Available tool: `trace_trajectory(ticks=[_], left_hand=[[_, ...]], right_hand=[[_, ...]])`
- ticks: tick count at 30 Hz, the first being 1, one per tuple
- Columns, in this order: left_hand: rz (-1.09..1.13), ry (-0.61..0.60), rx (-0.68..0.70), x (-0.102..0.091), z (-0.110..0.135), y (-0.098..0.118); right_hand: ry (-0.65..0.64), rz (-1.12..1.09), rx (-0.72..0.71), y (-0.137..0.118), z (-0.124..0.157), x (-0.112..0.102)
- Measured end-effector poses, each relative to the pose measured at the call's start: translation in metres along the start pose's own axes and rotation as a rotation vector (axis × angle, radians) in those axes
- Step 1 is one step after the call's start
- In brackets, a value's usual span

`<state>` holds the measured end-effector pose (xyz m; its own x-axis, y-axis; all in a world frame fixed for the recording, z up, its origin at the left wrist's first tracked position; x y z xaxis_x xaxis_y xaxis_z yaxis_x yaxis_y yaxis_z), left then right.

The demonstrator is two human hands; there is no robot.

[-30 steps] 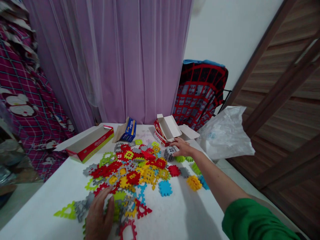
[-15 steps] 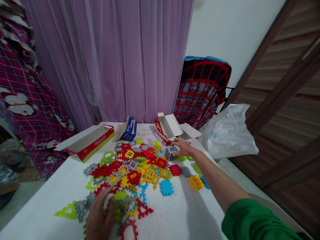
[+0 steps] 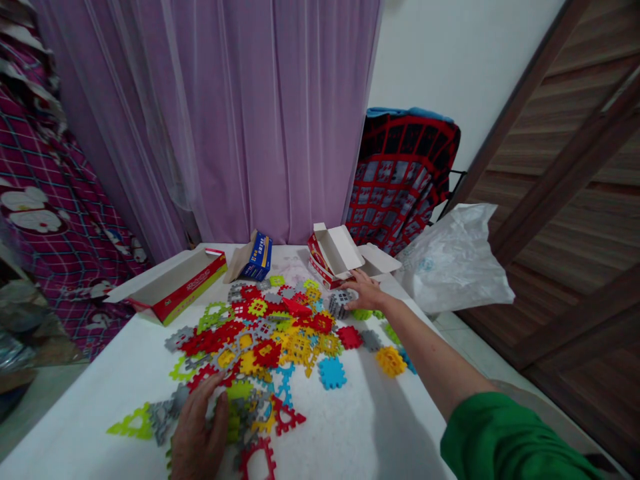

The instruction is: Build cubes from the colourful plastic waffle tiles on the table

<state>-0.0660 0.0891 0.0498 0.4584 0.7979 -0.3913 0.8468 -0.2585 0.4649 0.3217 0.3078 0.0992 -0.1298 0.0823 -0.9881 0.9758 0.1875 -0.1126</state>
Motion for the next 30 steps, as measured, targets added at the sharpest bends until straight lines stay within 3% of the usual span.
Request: trace_trajectory(ticks=[11, 15, 19, 23, 30], left_hand=[[-0.022, 0.016, 0.037, -0.003, -0.002, 0.005], [0.013, -0.012, -0.039, 0.0, 0.0, -0.002], [0.046, -0.025, -0.134, 0.005, 0.001, -0.01], [0.059, -0.07, -0.21, 0.014, 0.0, -0.014], [0.14, -0.08, -0.391, 0.025, -0.002, -0.025]], right_hand=[[-0.023, -0.008, -0.01, 0.0, 0.0, -0.004], [0.015, 0.0, -0.001, 0.006, -0.001, -0.019], [0.132, 0.022, -0.018, -0.001, -0.005, -0.041], [0.172, 0.001, -0.104, -0.04, -0.005, -0.045], [0.117, -0.057, -0.368, -0.159, -0.004, -0.016]])
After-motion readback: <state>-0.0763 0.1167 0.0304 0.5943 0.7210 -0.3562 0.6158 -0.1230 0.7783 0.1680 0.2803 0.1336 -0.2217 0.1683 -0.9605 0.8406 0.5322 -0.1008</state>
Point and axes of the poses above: each hand's wrist, its own z-axis away from the middle knuckle, its own x-axis out of the palm, y = z × x, the point moved 8 cm from there along -z, towards the middle knuckle, and after that the axes turned 15 degrees about y, right-handed, at the moved point
